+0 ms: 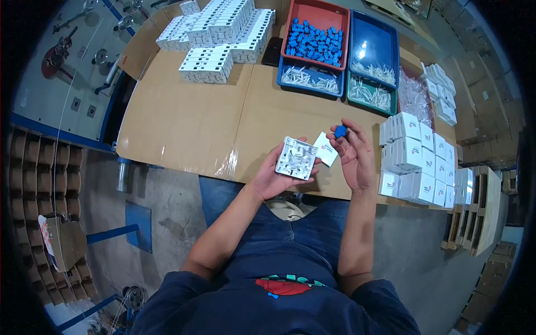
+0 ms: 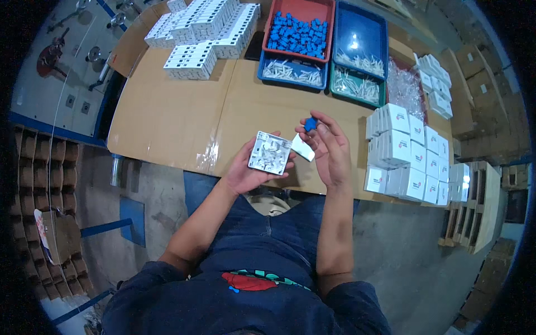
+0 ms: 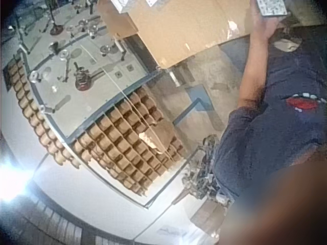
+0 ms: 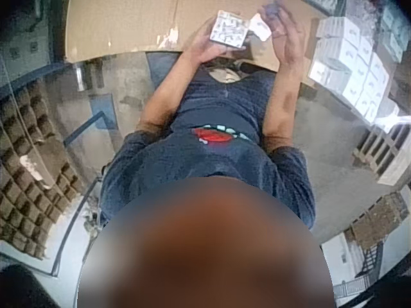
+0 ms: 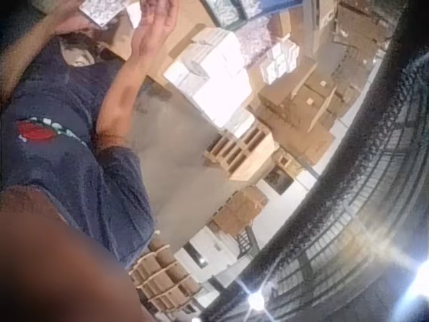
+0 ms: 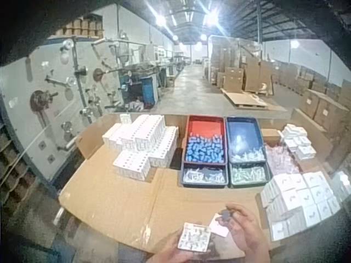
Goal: Manually assembling small plastic components into cardboard boxes at a factory workbench.
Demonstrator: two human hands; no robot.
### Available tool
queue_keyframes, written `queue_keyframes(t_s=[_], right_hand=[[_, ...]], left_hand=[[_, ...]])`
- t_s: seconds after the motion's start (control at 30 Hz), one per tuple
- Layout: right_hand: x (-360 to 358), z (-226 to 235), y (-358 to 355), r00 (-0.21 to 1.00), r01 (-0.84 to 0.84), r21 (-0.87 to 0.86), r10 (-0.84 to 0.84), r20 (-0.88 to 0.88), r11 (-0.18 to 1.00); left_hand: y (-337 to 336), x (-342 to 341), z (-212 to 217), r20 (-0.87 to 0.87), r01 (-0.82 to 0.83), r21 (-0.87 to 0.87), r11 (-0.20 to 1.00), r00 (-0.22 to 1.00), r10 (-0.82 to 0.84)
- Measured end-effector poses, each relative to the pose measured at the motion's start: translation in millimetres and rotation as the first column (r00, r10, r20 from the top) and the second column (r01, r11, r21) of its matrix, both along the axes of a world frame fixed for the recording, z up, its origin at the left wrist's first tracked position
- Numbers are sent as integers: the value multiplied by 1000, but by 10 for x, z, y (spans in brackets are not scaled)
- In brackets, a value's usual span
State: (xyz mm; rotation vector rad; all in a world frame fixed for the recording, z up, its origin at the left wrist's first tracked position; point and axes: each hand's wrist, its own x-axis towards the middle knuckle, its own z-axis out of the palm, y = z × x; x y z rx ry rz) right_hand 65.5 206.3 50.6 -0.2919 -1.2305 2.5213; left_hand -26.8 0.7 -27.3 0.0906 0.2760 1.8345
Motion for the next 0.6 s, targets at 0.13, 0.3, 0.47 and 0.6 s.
queue_keyframes(t_s=[0.13, 0.3, 0.47, 0.6], right_hand=[[183, 1, -78, 998, 50, 166, -54, 21, 985], [203, 263, -335, 998, 69, 432, -68, -17, 899], [218, 322, -416, 997, 72, 698, -43, -60, 713], [220, 348, -457, 1000, 17, 927, -23, -9, 374]], left_hand=[[7, 246, 244, 14, -18, -61, 998, 1000, 19], [39, 396, 480, -82, -37, -96, 995, 996, 29], [138, 496, 595, -110, -153, -238, 959, 985, 130], [145, 515, 684, -186, -186, -308, 933, 974, 133]])
